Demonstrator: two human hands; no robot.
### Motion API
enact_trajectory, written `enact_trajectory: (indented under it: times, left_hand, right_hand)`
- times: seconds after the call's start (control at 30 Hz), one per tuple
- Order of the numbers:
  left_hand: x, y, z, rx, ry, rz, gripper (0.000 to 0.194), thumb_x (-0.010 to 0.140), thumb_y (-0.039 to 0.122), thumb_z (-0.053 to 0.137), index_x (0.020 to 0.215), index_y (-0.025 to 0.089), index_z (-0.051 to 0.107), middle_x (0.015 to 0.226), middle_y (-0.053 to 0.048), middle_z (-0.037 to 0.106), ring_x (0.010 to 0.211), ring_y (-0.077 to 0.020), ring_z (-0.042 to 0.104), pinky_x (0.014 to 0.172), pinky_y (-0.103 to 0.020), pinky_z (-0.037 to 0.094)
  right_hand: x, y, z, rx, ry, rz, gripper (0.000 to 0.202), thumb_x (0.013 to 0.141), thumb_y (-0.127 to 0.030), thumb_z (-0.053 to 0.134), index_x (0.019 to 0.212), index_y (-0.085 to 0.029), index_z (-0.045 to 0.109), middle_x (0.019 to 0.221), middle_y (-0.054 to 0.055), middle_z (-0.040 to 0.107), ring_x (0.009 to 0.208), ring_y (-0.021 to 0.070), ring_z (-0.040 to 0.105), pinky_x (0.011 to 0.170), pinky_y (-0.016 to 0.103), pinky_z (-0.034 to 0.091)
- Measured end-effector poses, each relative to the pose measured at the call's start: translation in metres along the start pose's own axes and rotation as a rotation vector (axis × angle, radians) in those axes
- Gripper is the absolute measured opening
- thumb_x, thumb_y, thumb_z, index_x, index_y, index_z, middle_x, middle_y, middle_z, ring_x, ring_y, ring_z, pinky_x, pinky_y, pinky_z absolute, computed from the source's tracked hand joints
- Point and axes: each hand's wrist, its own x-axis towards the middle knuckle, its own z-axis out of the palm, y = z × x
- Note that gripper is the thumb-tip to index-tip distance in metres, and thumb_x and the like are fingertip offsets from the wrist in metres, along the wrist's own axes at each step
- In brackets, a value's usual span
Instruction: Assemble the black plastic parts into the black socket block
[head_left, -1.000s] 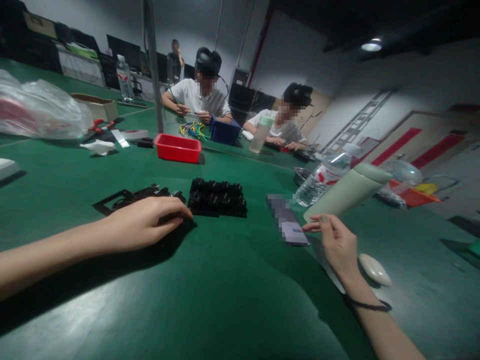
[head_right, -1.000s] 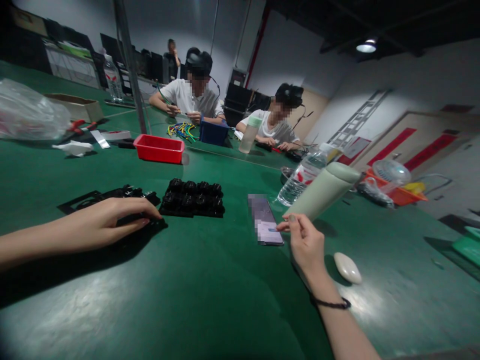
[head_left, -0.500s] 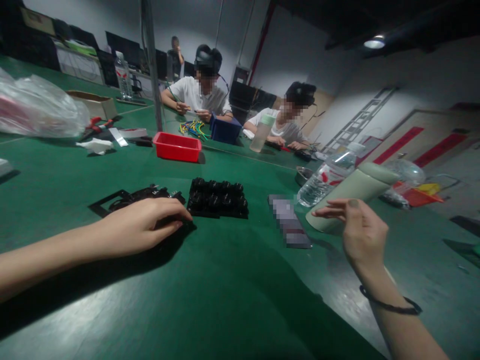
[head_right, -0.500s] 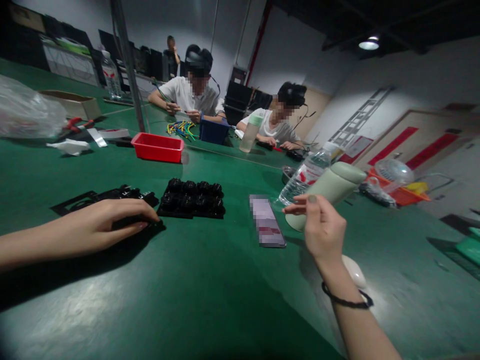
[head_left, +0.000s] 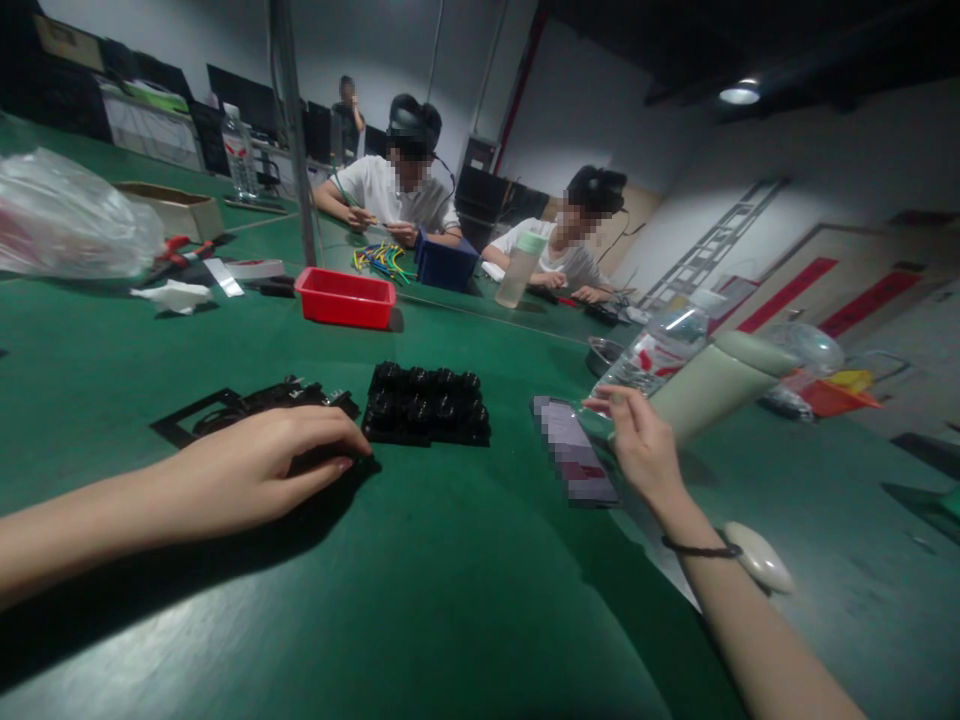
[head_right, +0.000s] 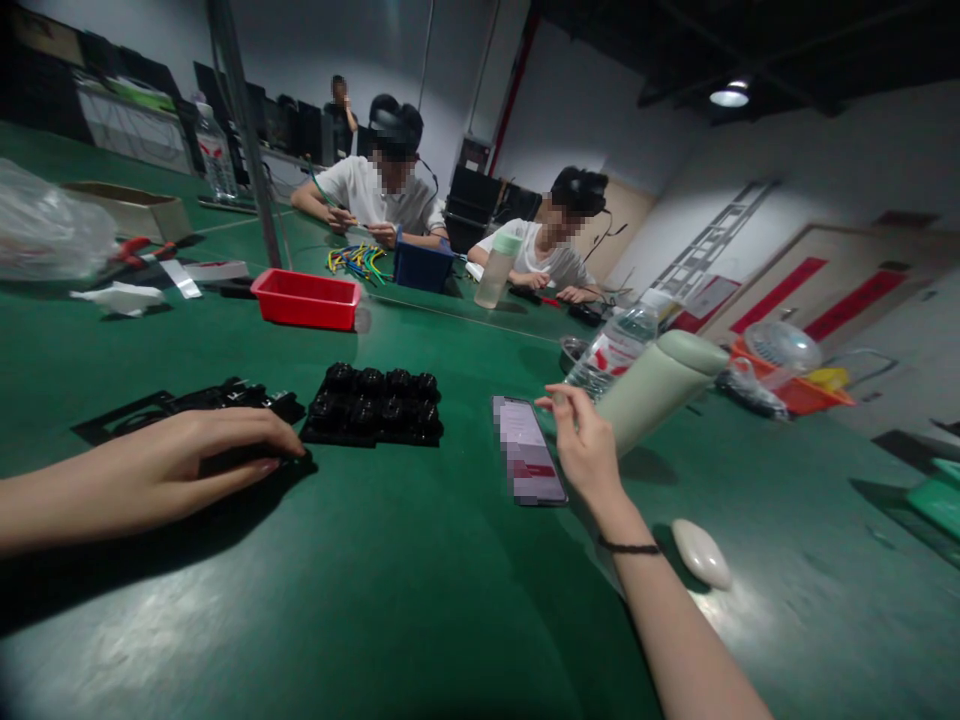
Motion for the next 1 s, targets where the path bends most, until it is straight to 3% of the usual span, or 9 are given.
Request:
enact_trajectory:
  times: [0.27,0.67,0.87,1.0]
  left_hand:
    - [-0.0025,-0.0018,0.0005,-0.011,0.009,0.013,0.034,0.092,0.04,0.042,0.107,0.023,0.068,0.106,-0.007,0.069,0.096,-0.0222,0.065,0.086,-0.038,0.054]
    - [-0.0015,-0.0045,0.0018,0.006,0.031,0.026,0.035,0.091,0.045,0.044,0.106,0.025,0.069,0.105,-0.005,0.07,0.095,-0.0229,0.067,0.087,-0.037,0.056]
    - [-0.0018,-0.0021,0.0007,-0.009,0.031,0.036,0.033,0.091,0.041,0.045,0.106,0.024,0.07,0.106,-0.006,0.07,0.096,-0.0227,0.066,0.088,-0.038,0.056]
    - [-0.0009,-0.0023,0.0009,-0.005,0.029,0.037,0.033,0.091,0.039,0.044,0.107,0.024,0.069,0.108,-0.007,0.07,0.097,-0.0234,0.066,0.088,-0.04,0.056]
  right_hand:
    - [-0.0025,0.0082,0.0059,-0.054,-0.171,-0.003,0.054,0.094,-0.065,0.031,0.112,-0.022,0.058,0.098,0.01,0.075,0.099,0.0277,0.068,0.088,0.043,0.051]
    - [-0.003,0.0071,0.0062,-0.084,-0.227,0.005,0.058,0.093,-0.068,0.026,0.111,-0.022,0.058,0.097,0.01,0.076,0.099,0.0279,0.067,0.091,0.044,0.048]
    - [-0.0028,0.0036,0.0019,-0.06,-0.158,0.031,0.06,0.092,-0.07,0.027,0.11,-0.021,0.057,0.095,0.011,0.076,0.091,0.0271,0.07,0.079,0.04,0.053]
    - [-0.0041,-0.0016,-0.0014,-0.001,-0.097,0.039,0.058,0.092,-0.069,0.03,0.106,-0.02,0.058,0.083,0.009,0.075,0.078,0.0243,0.071,0.071,0.036,0.054]
